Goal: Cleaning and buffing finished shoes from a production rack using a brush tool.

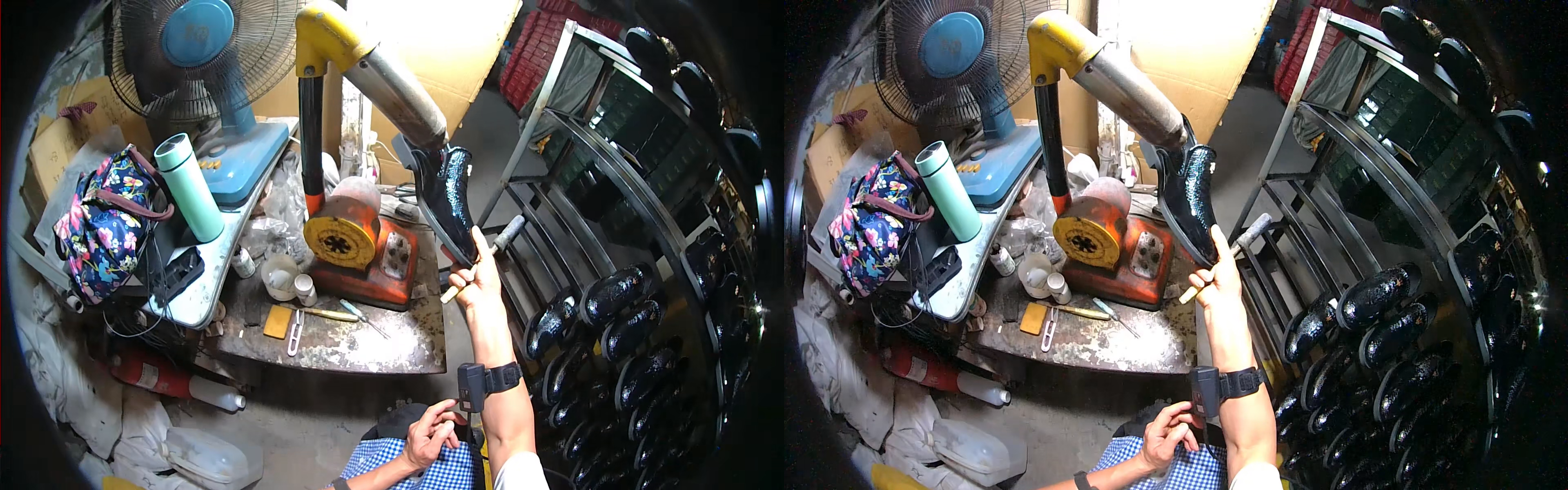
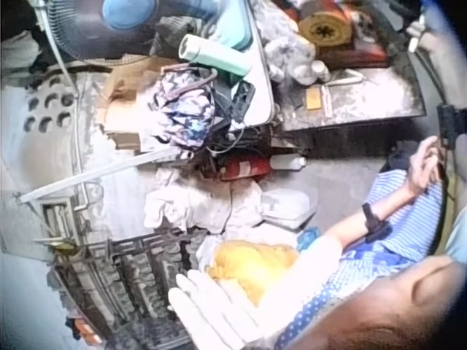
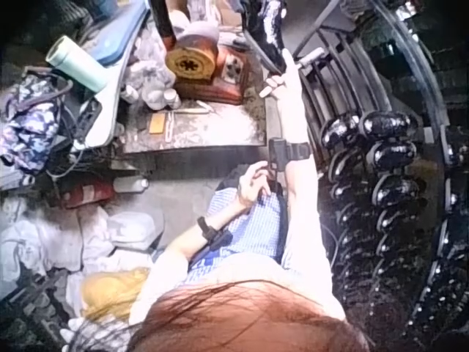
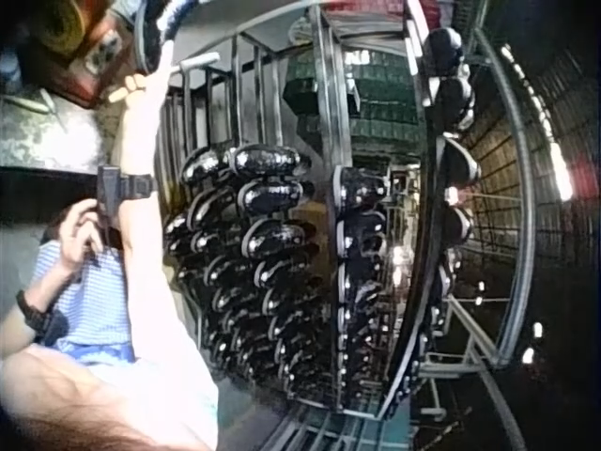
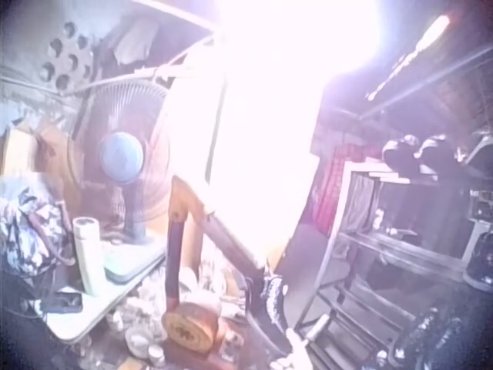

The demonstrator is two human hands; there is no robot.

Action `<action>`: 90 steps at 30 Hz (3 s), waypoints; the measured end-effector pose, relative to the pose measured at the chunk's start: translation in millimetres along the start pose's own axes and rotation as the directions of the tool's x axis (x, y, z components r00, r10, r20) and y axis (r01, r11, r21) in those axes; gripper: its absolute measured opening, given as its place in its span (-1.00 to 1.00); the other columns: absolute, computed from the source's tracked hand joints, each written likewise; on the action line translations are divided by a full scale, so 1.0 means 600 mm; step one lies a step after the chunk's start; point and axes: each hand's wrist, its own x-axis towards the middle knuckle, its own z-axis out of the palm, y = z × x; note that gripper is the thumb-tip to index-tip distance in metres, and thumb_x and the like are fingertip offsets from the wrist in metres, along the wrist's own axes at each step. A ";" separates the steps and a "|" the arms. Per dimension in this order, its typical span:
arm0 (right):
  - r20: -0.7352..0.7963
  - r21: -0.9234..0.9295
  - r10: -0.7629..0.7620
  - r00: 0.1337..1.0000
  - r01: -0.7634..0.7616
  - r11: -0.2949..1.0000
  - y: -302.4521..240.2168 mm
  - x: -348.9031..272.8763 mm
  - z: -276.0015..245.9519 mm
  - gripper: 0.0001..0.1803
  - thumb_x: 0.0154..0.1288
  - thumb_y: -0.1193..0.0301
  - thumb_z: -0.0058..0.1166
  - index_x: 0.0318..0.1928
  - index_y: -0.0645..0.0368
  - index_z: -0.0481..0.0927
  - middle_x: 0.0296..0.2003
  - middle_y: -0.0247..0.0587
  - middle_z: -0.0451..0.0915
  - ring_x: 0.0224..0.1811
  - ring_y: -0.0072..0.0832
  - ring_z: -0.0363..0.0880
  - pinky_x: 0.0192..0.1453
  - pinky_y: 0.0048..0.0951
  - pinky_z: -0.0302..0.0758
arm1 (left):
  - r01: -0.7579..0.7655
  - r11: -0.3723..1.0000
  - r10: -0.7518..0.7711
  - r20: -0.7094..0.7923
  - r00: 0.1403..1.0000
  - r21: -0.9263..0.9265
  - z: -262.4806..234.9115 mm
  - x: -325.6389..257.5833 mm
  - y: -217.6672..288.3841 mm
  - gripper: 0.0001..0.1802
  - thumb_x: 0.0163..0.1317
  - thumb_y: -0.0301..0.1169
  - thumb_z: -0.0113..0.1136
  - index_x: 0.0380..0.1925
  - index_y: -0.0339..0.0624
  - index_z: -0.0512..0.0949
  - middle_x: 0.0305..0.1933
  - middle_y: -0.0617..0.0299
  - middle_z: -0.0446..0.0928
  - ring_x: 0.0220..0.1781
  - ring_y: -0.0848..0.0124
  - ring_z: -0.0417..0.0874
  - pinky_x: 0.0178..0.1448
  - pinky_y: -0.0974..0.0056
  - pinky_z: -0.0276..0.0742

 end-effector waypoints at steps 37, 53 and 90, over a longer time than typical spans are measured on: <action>-0.075 -0.796 -0.279 0.958 0.111 0.596 0.099 -0.759 -0.578 -0.07 -0.30 0.54 0.38 0.20 0.30 0.23 -0.03 -0.23 0.48 -0.03 -0.52 0.42 0.09 -0.51 0.32 | 0.806 0.587 -0.801 0.089 0.592 -0.077 0.109 -0.044 0.043 -0.49 0.23 -0.12 -0.03 0.06 -0.24 0.31 0.02 0.19 0.46 0.05 0.35 0.45 0.08 0.32 0.40; -0.981 0.049 -0.005 0.193 0.275 0.960 0.354 -0.929 -0.832 -0.53 -0.12 0.27 0.37 -0.26 0.04 0.35 -0.46 -0.42 0.35 -0.68 -0.60 0.22 -0.69 -0.54 0.15 | -0.295 0.589 -0.186 0.481 0.857 0.753 0.183 -0.118 -0.130 -0.50 0.10 -0.64 0.00 0.11 -0.21 0.29 -0.06 0.14 0.53 -0.41 0.45 0.57 -0.28 0.42 0.47; -0.997 0.077 0.066 0.039 0.543 0.836 0.221 -0.840 -0.976 -0.38 -0.09 -0.20 0.15 -0.23 0.04 0.43 -0.62 -0.44 0.20 -0.64 -0.57 0.14 -0.57 -0.45 0.16 | -0.295 0.587 -0.284 0.532 0.798 0.754 0.236 -0.120 -0.142 -0.48 -0.06 -0.70 -0.04 0.02 -0.31 0.36 -0.24 0.04 0.59 -0.50 0.41 0.57 -0.31 0.42 0.50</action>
